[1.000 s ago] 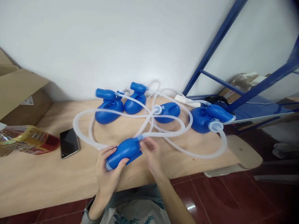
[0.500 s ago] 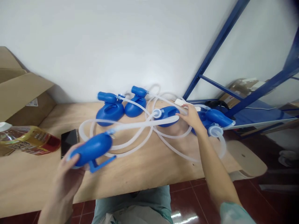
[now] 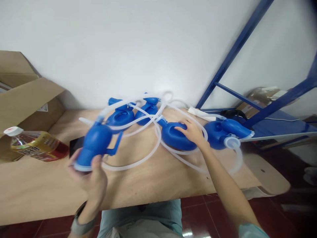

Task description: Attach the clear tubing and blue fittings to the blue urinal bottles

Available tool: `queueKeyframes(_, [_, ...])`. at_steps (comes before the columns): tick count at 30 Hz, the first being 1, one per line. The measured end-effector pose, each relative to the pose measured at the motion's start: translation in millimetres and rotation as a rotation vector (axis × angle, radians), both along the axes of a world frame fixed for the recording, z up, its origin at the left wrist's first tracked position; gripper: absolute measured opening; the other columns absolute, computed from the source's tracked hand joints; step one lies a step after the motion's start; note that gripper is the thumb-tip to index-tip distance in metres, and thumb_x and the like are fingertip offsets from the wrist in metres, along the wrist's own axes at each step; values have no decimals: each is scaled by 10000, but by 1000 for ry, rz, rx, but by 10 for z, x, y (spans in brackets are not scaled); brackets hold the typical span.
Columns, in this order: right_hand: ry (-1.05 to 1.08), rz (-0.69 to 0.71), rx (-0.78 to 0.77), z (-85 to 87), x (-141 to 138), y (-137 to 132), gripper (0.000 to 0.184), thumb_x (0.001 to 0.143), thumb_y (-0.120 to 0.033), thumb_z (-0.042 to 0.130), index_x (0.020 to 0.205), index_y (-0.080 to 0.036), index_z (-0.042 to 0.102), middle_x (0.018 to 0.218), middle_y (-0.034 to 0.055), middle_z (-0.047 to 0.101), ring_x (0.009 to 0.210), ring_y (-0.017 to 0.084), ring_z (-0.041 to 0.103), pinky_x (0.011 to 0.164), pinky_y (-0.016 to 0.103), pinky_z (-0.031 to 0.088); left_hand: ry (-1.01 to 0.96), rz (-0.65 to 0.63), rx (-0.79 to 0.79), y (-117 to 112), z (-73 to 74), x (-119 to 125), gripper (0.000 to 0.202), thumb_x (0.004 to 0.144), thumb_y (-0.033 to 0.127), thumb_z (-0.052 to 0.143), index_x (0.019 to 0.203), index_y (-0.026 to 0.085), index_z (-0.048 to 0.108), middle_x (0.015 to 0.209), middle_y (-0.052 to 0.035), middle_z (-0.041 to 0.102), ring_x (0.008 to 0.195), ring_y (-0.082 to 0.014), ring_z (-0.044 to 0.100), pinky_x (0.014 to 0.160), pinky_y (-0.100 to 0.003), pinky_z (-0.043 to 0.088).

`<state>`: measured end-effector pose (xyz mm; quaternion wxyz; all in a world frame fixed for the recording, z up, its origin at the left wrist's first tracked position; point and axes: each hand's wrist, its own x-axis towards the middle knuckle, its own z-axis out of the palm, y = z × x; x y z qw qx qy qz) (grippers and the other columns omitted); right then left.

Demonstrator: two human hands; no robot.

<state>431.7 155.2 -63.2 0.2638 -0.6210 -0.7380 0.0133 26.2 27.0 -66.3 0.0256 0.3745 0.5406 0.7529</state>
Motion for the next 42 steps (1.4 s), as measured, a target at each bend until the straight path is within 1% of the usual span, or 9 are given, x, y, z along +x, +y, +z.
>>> queueKeyframes(3, [120, -49, 29, -27, -261, -192, 421, 922, -613, 712, 1099, -239, 786, 1174, 124, 772, 1095, 357, 723, 983, 487, 556, 209, -260, 5, 108, -90, 596, 567, 861, 454, 825, 1280, 223, 522, 1328, -112, 646, 1239, -266, 667, 1085, -456, 545])
queueKeyframes(8, [377, -48, 51, -172, -412, -303, 488, 838, -581, 787, 1149, -205, 786, 1172, 151, 796, 1077, 365, 739, 999, 531, 570, 442, -487, 42, 486, -221, 1337, 484, 910, 372, 801, 1289, 218, 543, 1265, -126, 686, 1203, -280, 705, 1017, -451, 600])
queueKeyframes(17, [590, 18, 56, -402, -276, -433, 366, 923, -532, 642, 1024, -218, 800, 1041, 119, 826, 934, 312, 754, 875, 488, 613, 592, -678, -150, 868, -474, 1828, 442, 957, 287, 720, 1353, 216, 537, 1418, -171, 594, 1302, -318, 653, 1077, -493, 574])
queueKeyframes(20, [622, 20, 62, -451, -303, -446, 369, 897, -545, 671, 1040, -219, 768, 1027, 113, 810, 942, 306, 744, 886, 485, 607, 588, -749, -152, 1043, -428, 1979, 438, 959, 258, 713, 1345, 192, 517, 1446, -203, 532, 1400, -347, 572, 1165, -552, 500])
queueKeyframes(23, [648, -21, 80, -458, -290, -461, 465, 832, -577, 733, 1122, -214, 718, 1015, 111, 783, 942, 312, 733, 885, 502, 608, 652, -909, -160, 1103, -288, 2001, 729, 898, 321, 805, 1491, 200, 400, 1583, -243, 379, 1554, -414, 377, 1233, -632, 404])
queueKeyframes(26, [722, -84, 129, -324, -227, -520, 548, 786, -582, 796, 1176, -210, 697, 1046, 106, 767, 974, 317, 727, 928, 520, 596, 701, -1010, -119, 956, -86, 1822, 1054, 848, 412, 859, 1641, 257, 183, 1712, -249, 159, 1637, -451, 165, 1263, -678, 336])
queueKeyframes(31, [952, -161, 428, 250, -132, -685, 482, 766, -500, 868, 1135, -226, 723, 1089, 83, 772, 1102, 325, 716, 1033, 559, 561, 756, -1001, -105, 453, 58, 1094, 649, 1019, 343, 657, 1600, 328, 368, 1649, -152, 388, 1538, -319, 444, 1235, -531, 453])
queueKeyframes(36, [1002, -184, 631, 920, -299, -734, 236, 829, -526, 827, 1019, -394, 782, 991, 79, 748, 1026, 352, 754, 968, 617, 603, 831, -579, -261, 21, -501, -6, 375, 1037, 263, 584, 1412, 260, 583, 1376, -127, 648, 1280, -278, 680, 1073, -453, 593])
queueKeyframes(42, [828, 413, 421, 1576, -1250, -5, 475, 896, -503, 794, 1290, -284, 642, 1227, 69, 727, 1235, 306, 714, 1100, 571, 572, 888, -294, -486, -224, -1015, -1054, 331, 1036, 397, 548, 1287, 219, 669, 1329, -133, 669, 1209, -311, 701, 1056, -500, 597])
